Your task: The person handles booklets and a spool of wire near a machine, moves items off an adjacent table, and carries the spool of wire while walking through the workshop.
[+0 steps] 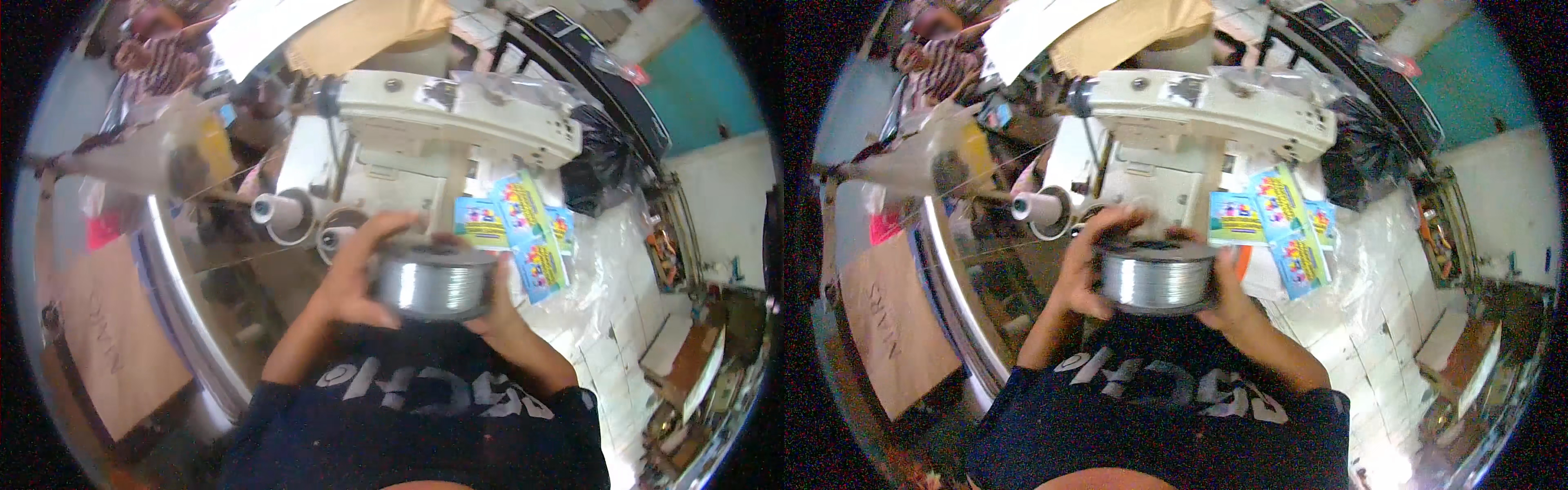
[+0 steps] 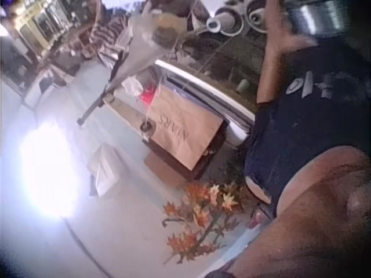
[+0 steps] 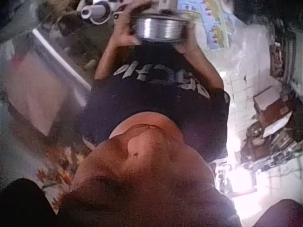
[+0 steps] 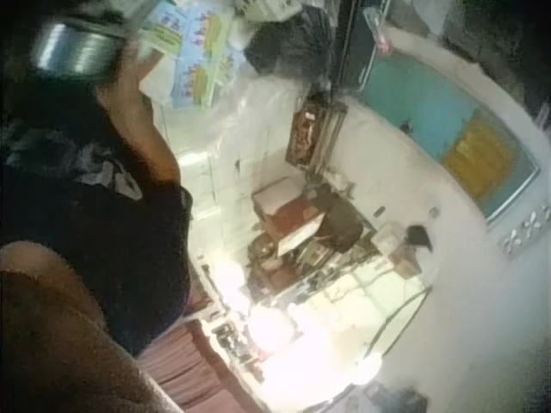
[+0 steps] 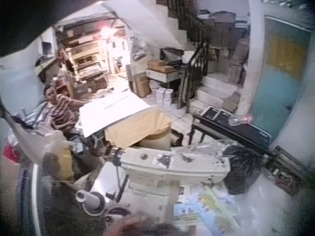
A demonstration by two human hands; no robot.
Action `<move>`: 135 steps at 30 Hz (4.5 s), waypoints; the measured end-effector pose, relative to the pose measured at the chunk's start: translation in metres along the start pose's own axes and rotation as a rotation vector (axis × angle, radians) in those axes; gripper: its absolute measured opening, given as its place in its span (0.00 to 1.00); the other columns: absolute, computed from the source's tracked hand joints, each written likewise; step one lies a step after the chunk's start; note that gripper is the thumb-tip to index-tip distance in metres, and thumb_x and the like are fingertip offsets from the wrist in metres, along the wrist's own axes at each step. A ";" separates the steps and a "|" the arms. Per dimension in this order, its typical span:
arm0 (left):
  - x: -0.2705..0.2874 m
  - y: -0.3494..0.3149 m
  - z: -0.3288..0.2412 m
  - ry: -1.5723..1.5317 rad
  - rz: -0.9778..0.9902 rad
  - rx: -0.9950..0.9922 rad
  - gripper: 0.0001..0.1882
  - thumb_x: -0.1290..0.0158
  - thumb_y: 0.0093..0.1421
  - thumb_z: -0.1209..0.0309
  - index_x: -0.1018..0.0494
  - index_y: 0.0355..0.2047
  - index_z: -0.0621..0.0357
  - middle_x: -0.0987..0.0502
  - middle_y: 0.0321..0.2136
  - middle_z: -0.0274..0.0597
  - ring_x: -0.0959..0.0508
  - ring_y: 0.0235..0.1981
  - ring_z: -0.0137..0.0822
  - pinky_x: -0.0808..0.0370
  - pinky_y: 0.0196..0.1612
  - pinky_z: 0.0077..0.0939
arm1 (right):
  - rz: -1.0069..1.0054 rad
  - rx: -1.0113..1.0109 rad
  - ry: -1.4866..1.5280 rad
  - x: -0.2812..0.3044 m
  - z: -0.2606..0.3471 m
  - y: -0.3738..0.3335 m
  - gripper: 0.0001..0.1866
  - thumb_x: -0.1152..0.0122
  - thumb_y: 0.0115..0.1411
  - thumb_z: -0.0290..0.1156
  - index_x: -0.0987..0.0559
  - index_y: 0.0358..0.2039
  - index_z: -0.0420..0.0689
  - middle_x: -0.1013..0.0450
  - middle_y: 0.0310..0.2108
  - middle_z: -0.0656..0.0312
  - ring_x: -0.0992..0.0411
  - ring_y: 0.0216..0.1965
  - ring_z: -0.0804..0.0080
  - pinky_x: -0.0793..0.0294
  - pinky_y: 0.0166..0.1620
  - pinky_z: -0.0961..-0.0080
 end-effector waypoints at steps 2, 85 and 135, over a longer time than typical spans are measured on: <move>-0.001 -0.012 0.009 -0.205 -0.011 0.076 0.42 0.39 0.42 0.43 0.31 0.46 0.67 0.26 0.41 0.48 0.26 0.42 0.39 0.32 0.46 0.32 | -0.017 -0.195 -0.007 -0.003 -0.016 -0.008 0.47 0.68 0.56 0.71 0.43 0.61 0.42 0.37 0.56 0.52 0.35 0.55 0.60 0.35 0.57 0.61; -0.021 -0.041 0.083 -0.345 0.033 0.646 0.30 0.47 0.52 0.49 0.29 0.40 0.66 0.25 0.34 0.39 0.28 0.37 0.29 0.32 0.41 0.24 | 0.049 -0.068 -1.523 0.019 0.104 -0.036 0.36 0.31 0.34 0.34 0.25 0.50 0.49 0.44 0.58 0.50 0.42 0.59 0.53 0.44 0.60 0.64; -0.011 -0.056 0.092 -0.411 -0.132 0.711 0.29 0.46 0.51 0.51 0.31 0.41 0.65 0.26 0.32 0.40 0.26 0.33 0.28 0.30 0.37 0.22 | -0.142 0.084 -1.058 0.018 0.044 0.002 0.12 0.47 0.62 0.36 0.23 0.36 0.39 0.24 0.33 0.59 0.26 0.34 0.71 0.29 0.39 0.75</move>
Point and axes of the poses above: each hand's wrist, its own y-axis towards the middle knuckle, its own x-axis out of the back of the hand, z = x × y, the point moved 9 cm from there along y, towards the middle knuckle
